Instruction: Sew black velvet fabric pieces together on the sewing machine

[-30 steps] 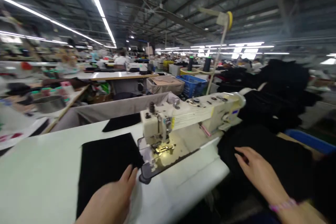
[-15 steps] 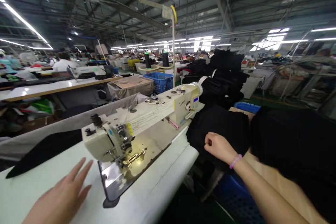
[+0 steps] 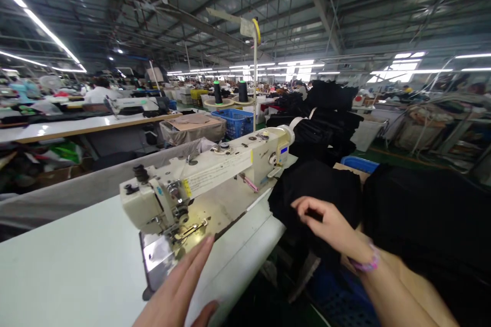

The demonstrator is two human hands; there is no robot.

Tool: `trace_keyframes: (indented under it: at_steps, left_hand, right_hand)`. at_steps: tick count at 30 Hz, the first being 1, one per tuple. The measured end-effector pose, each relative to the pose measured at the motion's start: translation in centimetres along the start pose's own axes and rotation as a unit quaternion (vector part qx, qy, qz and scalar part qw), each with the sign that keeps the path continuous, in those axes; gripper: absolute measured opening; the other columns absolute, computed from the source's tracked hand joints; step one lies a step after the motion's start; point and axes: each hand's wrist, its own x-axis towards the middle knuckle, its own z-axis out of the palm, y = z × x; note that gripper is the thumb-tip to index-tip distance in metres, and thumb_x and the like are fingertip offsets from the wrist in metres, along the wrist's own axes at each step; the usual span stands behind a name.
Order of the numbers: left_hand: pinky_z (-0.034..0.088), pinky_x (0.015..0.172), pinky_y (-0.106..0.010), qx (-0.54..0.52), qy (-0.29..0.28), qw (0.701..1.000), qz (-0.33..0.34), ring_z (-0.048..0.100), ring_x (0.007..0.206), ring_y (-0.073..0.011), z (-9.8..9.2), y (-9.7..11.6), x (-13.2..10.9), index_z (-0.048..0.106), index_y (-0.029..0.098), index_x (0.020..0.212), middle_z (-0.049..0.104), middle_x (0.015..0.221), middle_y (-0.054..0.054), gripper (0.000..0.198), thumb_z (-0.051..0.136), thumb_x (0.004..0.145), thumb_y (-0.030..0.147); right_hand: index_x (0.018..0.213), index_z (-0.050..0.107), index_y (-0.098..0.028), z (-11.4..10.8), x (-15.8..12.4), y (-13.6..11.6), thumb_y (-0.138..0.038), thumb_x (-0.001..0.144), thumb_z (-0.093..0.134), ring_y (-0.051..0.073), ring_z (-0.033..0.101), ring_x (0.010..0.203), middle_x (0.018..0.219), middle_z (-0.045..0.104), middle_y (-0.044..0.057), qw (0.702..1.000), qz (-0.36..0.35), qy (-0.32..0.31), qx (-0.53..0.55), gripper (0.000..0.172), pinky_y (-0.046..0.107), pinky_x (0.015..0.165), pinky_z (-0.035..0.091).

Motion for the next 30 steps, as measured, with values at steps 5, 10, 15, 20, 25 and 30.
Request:
trace_keyframes:
  at_steps: [5,10,15,20,25,30]
  left_hand:
    - [0.053,0.103,-0.044,-0.222,-0.016,0.973,-0.055,0.064,0.122,-0.0328,-1.9,7.2,4.9,0.070,0.030,0.124,0.068,0.133,-0.008,0.054,0.082,0.072,0.036]
    - [0.052,0.053,-0.023,-0.312,0.113,0.904,-0.268,0.063,0.057,-0.0165,-6.6,7.7,5.1,0.071,0.020,0.068,0.068,0.061,-0.001,0.019,0.074,0.075,0.037]
    - [0.040,0.042,-0.018,-0.250,0.220,0.879,-0.341,0.050,0.049,-0.0119,-12.1,9.2,3.3,0.066,0.020,0.065,0.058,0.055,0.004,0.027,0.080,0.068,0.043]
    - [0.046,0.045,-0.022,-0.139,0.205,0.904,-0.349,0.057,0.052,-0.0167,-15.6,9.3,1.6,0.069,0.022,0.069,0.064,0.058,0.001,0.028,0.079,0.067,0.047]
    - [0.055,0.062,-0.028,-0.170,0.046,0.928,-0.329,0.068,0.076,-0.0253,-19.2,6.0,3.3,0.076,0.020,0.078,0.072,0.071,-0.004,0.032,0.074,0.070,0.051]
    - [0.029,0.037,-0.020,-0.110,0.169,0.928,-0.314,0.044,0.043,-0.0135,-21.1,6.1,6.2,0.064,0.023,0.066,0.044,0.044,0.007,0.025,0.071,0.075,0.046]
  right_hand:
    - [0.079,0.063,-0.019,4.6,-4.2,-4.5,-0.023,0.079,0.064,0.019,0.066,0.083,0.090,0.073,0.005,0.936,0.008,-0.340,0.096,0.004,0.029,0.078,0.051]
    - [0.128,0.061,-0.030,5.6,-3.9,-4.3,-0.067,0.082,0.062,0.031,0.064,0.117,0.128,0.067,0.011,0.921,0.105,-0.222,0.302,0.059,0.044,0.092,0.052]
    - [0.129,0.064,-0.040,8.1,-3.9,-5.0,-0.070,0.069,0.072,0.037,0.062,0.122,0.124,0.071,0.007,0.925,0.134,-0.234,0.269,0.068,0.050,0.089,0.056]
    - [0.121,0.071,-0.027,10.1,-5.1,-7.1,-0.056,0.074,0.078,0.037,0.070,0.105,0.107,0.077,0.010,0.920,0.143,-0.261,0.253,0.056,0.044,0.082,0.060]
    - [0.094,0.076,-0.018,11.1,1.1,-8.9,-0.049,0.088,0.066,0.027,0.070,0.089,0.086,0.076,0.004,0.970,-0.035,-0.205,0.129,0.033,0.034,0.075,0.056]
    - [0.073,0.070,-0.019,11.0,6.1,-12.8,-0.043,0.086,0.068,0.017,0.061,0.063,0.064,0.064,-0.003,0.973,-0.190,-0.108,0.074,0.027,0.027,0.057,0.050]
